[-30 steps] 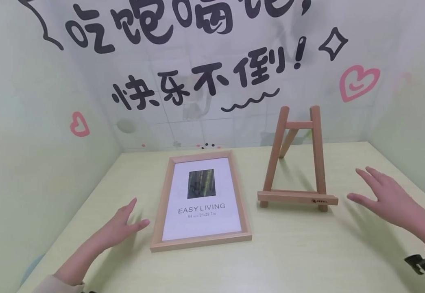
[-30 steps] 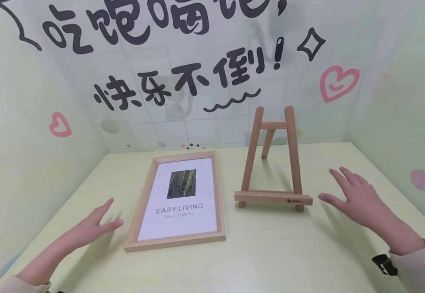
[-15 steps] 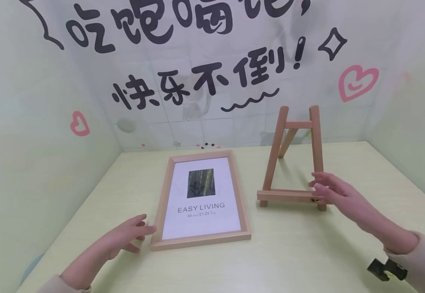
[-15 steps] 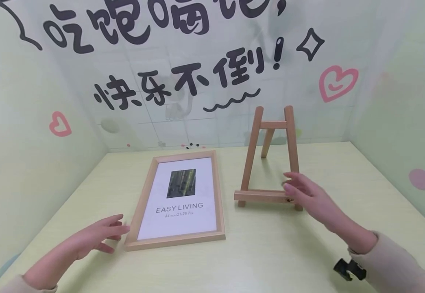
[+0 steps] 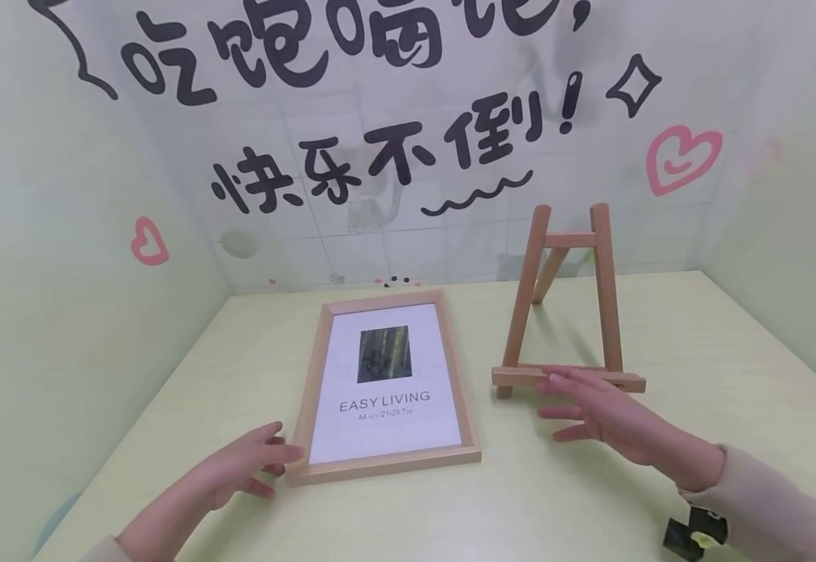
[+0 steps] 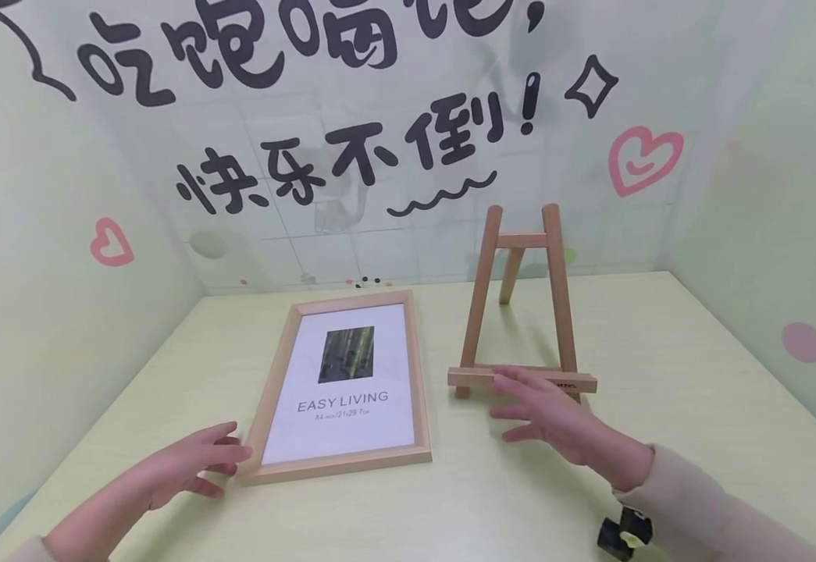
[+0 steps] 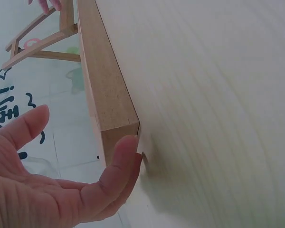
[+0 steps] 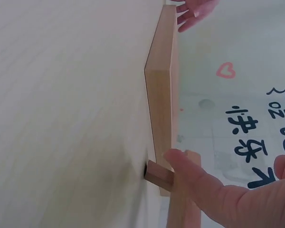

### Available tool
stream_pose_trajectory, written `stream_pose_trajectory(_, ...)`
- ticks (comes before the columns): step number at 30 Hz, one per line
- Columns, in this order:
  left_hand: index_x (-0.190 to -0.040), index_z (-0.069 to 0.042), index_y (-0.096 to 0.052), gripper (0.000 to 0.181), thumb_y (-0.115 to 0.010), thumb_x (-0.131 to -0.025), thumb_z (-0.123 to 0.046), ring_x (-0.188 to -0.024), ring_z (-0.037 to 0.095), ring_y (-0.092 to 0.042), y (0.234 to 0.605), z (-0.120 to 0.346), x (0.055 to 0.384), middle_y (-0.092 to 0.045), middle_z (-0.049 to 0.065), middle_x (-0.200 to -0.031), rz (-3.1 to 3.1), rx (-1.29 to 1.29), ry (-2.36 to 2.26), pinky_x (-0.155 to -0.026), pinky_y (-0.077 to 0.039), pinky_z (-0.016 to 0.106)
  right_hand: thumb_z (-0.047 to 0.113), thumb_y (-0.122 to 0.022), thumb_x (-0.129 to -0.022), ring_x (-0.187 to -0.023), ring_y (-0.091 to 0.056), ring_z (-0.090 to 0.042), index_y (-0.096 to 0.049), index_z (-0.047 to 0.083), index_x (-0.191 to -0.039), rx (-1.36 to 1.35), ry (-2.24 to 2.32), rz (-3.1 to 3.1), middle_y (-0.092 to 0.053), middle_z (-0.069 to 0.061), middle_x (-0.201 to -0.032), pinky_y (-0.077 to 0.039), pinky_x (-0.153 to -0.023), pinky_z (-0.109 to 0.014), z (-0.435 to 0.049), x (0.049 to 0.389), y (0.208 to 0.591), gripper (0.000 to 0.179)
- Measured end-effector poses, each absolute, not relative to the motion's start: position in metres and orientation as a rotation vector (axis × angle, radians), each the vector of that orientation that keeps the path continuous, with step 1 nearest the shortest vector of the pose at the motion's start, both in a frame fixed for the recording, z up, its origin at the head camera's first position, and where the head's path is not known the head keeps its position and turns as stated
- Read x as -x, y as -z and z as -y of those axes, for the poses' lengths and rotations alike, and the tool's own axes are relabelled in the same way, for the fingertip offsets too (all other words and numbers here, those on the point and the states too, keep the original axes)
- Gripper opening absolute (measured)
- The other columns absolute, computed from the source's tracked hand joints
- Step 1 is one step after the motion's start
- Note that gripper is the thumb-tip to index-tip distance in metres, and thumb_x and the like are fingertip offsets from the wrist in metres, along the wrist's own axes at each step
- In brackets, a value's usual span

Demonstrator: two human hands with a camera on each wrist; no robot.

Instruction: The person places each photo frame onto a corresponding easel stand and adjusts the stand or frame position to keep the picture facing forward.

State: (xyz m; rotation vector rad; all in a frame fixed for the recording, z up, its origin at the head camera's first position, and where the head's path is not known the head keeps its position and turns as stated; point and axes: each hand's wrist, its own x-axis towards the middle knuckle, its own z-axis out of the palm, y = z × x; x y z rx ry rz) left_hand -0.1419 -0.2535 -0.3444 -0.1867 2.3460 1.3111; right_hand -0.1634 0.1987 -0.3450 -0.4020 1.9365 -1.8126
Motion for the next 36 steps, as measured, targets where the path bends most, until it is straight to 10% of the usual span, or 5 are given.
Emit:
stream_pose_trajectory(20, -0.134, 0.018, -0.021, 0.076, -0.061, -0.085, -0.024, -0.091, 0.025, -0.052, 0.348, 0.244, 0.141, -0.052, 0.02, -0.113, -2.362, 0.252, -1.28, -0.069, -0.054, 0.038, 0.039, -0.038, -0.096, -0.116, -0.048, -0.04, -0.005, -0.003, -0.144, 0.25, 1.812, -1.733, -0.021, -0.033, -0.142, -0.054, -0.081, -0.045, -0.15, 0.171, 0.365, 0.072)
stream_pose_trajectory(36, -0.101, 0.003, -0.055, 0.03, -0.058, -0.083, -0.021, -0.072, 0.018, -0.045, 0.359, 0.239, 0.144, -0.045, 0.005, -0.074, -2.375, 0.256, -1.261, -0.059, -0.048, 0.028, 0.032, -0.04, -0.097, -0.122, -0.038, -0.046, -0.003, 0.001, -0.145, 0.257, 1.848, -1.674, -0.016, -0.039, -0.14, -0.054, -0.083, -0.043, -0.135, 0.169, 0.37, 0.068)
